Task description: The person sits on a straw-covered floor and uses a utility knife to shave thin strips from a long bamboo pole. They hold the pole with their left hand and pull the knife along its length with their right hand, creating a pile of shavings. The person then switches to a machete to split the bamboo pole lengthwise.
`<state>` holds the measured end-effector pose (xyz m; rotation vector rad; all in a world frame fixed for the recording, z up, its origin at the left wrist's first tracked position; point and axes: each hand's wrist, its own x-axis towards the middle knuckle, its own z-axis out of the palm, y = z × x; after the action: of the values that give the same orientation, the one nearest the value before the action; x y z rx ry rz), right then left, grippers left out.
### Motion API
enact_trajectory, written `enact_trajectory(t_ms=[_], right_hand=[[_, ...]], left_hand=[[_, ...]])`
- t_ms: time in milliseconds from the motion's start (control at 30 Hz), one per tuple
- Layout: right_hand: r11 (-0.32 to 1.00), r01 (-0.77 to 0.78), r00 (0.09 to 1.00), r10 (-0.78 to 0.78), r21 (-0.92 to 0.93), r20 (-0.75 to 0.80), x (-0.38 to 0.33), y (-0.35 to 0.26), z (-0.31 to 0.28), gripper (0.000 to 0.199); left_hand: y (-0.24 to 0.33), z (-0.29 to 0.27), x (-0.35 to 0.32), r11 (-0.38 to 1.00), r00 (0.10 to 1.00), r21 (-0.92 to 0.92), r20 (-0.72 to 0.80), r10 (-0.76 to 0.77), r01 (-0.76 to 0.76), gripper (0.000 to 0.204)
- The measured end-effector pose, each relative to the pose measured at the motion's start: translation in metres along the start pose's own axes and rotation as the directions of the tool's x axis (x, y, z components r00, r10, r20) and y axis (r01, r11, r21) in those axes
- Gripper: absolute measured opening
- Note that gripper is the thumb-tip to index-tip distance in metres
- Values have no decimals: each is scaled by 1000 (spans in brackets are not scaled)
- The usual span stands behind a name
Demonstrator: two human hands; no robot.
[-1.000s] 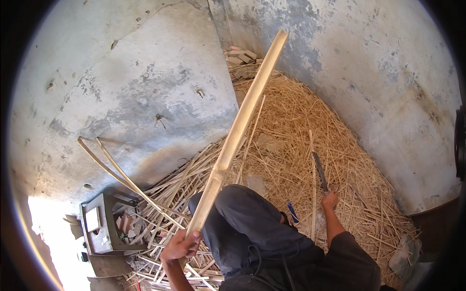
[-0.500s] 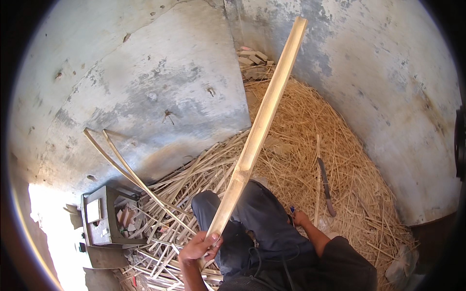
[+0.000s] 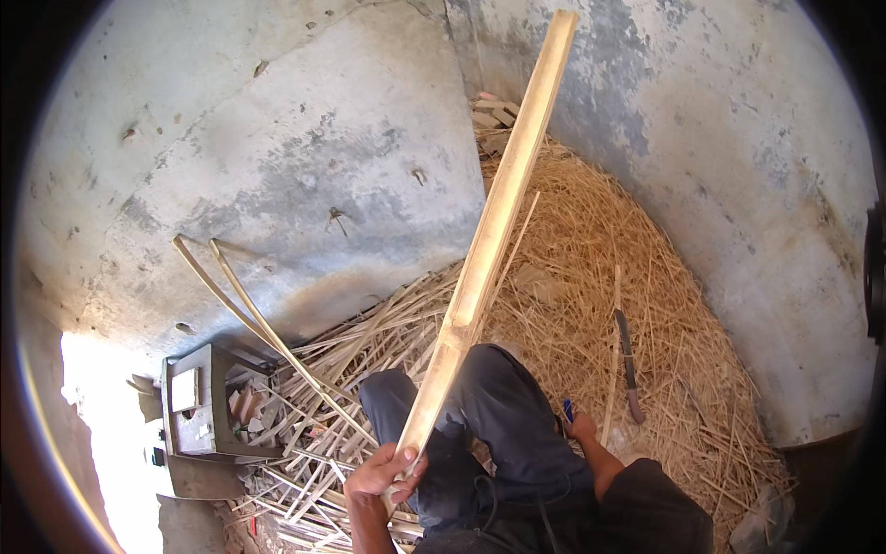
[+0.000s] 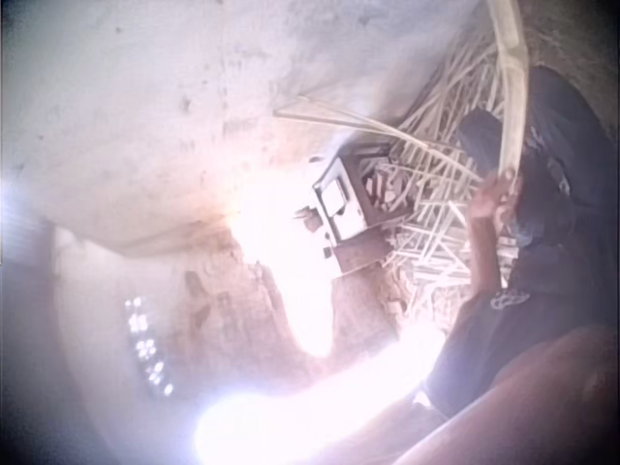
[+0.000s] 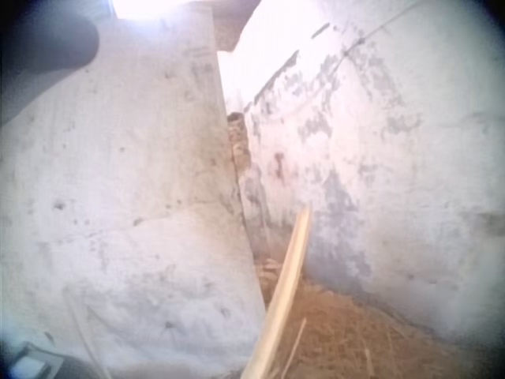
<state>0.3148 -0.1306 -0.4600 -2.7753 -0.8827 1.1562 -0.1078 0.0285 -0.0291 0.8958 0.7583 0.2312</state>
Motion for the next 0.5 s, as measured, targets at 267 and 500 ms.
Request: enact_trajectory(t_ms=[267,500], right_hand=[[899,341,939,-339,275,-53,63,58,-46,29],[686,42,994,-103,727,39,17,26,-205,17]], left_hand=[[-4,-13,-9,999,999,40,-11,32,-31,49],[5,-6,-19,994,993,106,-111,32,-20,55]])
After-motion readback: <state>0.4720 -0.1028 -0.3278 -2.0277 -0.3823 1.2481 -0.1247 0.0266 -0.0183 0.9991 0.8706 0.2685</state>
